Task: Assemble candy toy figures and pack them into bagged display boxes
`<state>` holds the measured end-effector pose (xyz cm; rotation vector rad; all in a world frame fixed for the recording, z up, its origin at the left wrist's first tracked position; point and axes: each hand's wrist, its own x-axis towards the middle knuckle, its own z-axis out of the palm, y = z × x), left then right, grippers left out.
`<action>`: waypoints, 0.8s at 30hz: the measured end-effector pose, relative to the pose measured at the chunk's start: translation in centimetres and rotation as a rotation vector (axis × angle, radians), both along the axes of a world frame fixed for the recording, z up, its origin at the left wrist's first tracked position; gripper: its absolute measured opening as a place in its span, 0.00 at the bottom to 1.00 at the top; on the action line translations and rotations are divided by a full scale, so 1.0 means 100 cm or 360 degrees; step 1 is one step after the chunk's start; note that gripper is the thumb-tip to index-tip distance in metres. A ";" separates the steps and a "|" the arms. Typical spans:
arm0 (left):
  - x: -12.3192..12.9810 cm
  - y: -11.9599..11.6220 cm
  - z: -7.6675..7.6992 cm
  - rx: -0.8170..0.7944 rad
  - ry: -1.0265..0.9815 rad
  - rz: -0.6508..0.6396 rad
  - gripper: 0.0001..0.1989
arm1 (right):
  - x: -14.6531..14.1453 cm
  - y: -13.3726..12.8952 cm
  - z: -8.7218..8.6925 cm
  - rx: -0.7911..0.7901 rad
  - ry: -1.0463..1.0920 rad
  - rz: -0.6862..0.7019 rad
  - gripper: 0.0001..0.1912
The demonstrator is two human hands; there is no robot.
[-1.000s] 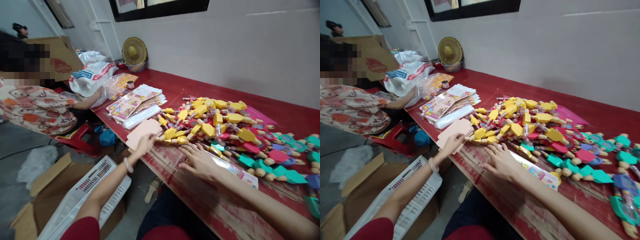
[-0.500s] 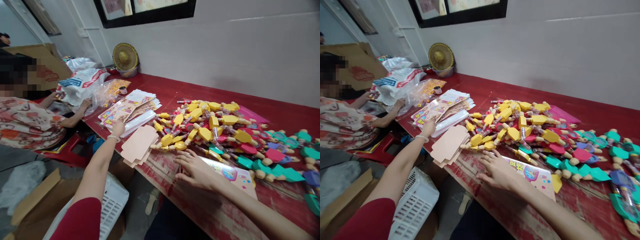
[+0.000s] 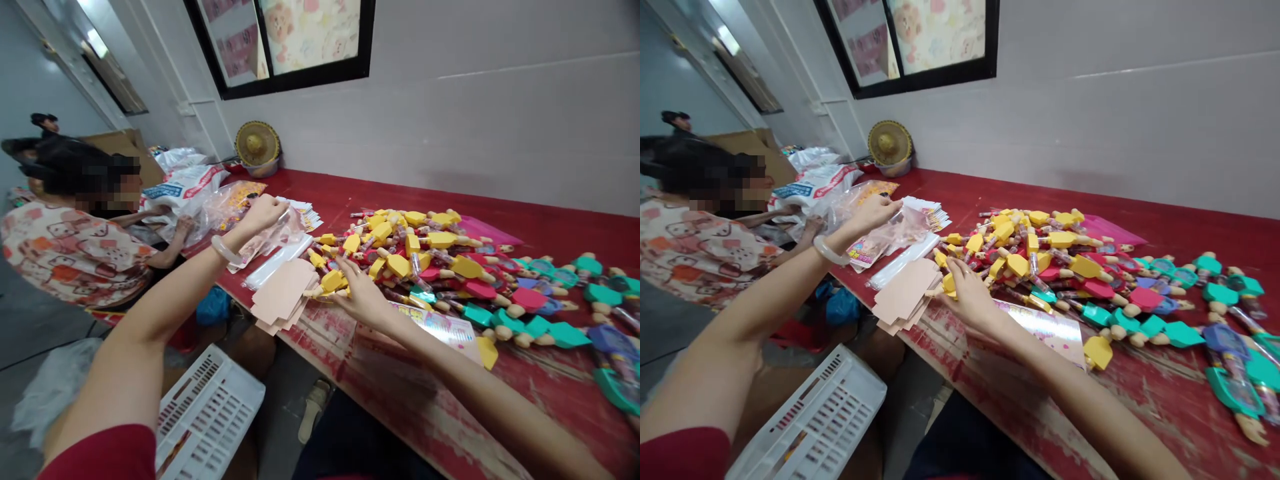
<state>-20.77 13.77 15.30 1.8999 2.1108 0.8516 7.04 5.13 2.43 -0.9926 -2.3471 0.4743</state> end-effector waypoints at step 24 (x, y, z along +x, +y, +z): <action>0.080 -0.177 0.018 0.0403 0.0687 -0.0734 0.16 | 0.031 -0.033 0.125 -0.0167 0.0438 -0.0015 0.04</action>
